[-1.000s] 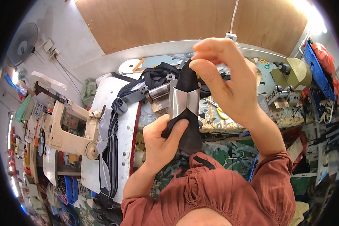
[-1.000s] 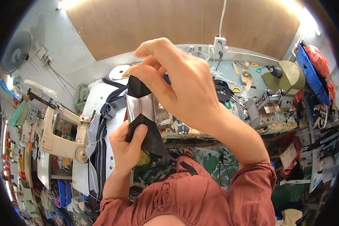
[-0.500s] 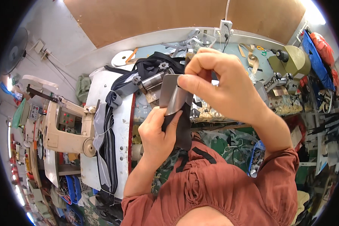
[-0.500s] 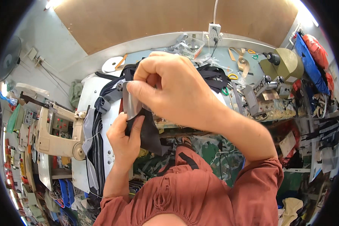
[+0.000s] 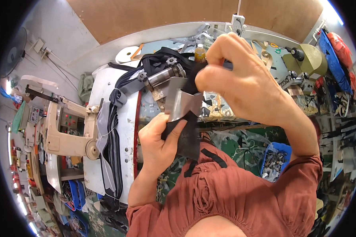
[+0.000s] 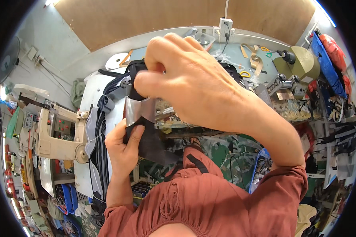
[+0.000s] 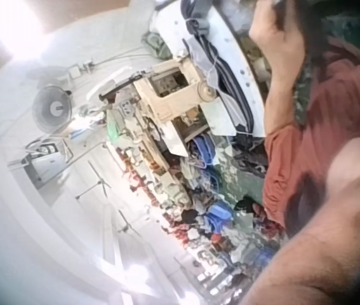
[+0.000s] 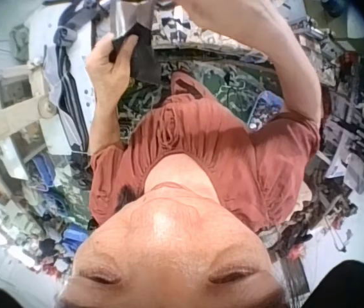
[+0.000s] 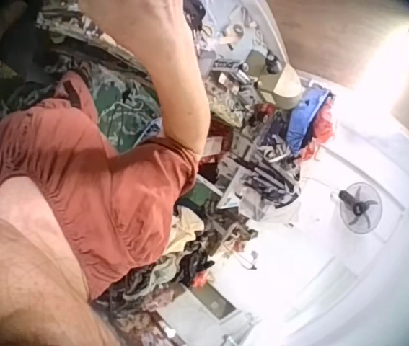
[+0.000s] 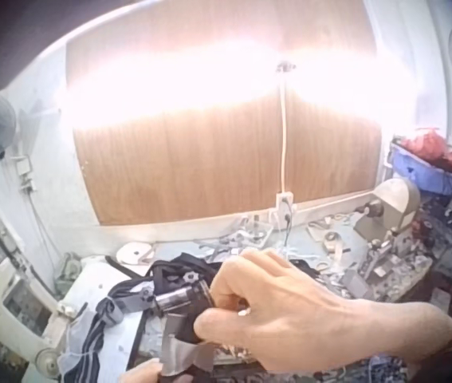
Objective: Preparing and inspecting black fabric straps for shoe manufacturing using a roller machine and scissors.
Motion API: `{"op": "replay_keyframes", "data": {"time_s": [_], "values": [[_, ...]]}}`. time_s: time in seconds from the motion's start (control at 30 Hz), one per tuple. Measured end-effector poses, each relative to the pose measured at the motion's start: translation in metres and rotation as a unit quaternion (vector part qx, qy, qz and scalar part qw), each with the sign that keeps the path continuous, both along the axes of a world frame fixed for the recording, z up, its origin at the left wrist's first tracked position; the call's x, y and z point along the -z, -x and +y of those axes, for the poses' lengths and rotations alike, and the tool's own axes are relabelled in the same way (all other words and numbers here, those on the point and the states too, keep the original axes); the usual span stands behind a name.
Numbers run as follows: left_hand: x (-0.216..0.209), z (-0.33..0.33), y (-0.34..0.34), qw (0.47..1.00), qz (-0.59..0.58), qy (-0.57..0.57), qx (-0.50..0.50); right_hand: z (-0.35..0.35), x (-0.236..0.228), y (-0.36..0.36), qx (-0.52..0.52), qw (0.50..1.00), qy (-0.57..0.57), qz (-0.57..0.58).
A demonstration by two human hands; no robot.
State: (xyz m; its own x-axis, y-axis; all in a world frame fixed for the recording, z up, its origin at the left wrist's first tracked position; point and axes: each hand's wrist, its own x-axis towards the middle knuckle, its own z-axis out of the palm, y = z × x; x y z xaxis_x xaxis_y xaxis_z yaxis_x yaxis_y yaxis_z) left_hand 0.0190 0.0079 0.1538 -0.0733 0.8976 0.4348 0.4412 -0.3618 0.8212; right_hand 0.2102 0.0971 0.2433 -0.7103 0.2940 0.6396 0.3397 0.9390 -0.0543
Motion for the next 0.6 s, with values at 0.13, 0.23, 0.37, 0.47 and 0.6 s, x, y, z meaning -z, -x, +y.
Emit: {"op": "replay_keyframes", "data": {"time_s": [0.13,0.23,0.37,0.47,0.6], "values": [[0.002,-0.001,-0.002,0.999,-0.034,0.018,-0.003,0.002,0.011,0.0,-0.001,0.995,0.074,0.069],[-0.002,-0.001,-0.003,0.999,-0.028,0.018,-0.005,0.004,0.014,0.0,-0.026,0.983,0.157,0.094],[-0.001,-0.002,-0.004,1.0,-0.017,0.015,-0.012,0.003,0.011,0.001,-0.035,0.985,0.158,0.065],[0.002,-0.001,-0.004,0.999,-0.015,0.029,-0.024,0.002,0.013,0.0,-0.035,0.982,0.171,0.072],[0.005,-0.001,-0.009,0.999,-0.029,0.039,-0.015,0.006,0.023,0.0,-0.05,0.972,0.198,0.118]]}}
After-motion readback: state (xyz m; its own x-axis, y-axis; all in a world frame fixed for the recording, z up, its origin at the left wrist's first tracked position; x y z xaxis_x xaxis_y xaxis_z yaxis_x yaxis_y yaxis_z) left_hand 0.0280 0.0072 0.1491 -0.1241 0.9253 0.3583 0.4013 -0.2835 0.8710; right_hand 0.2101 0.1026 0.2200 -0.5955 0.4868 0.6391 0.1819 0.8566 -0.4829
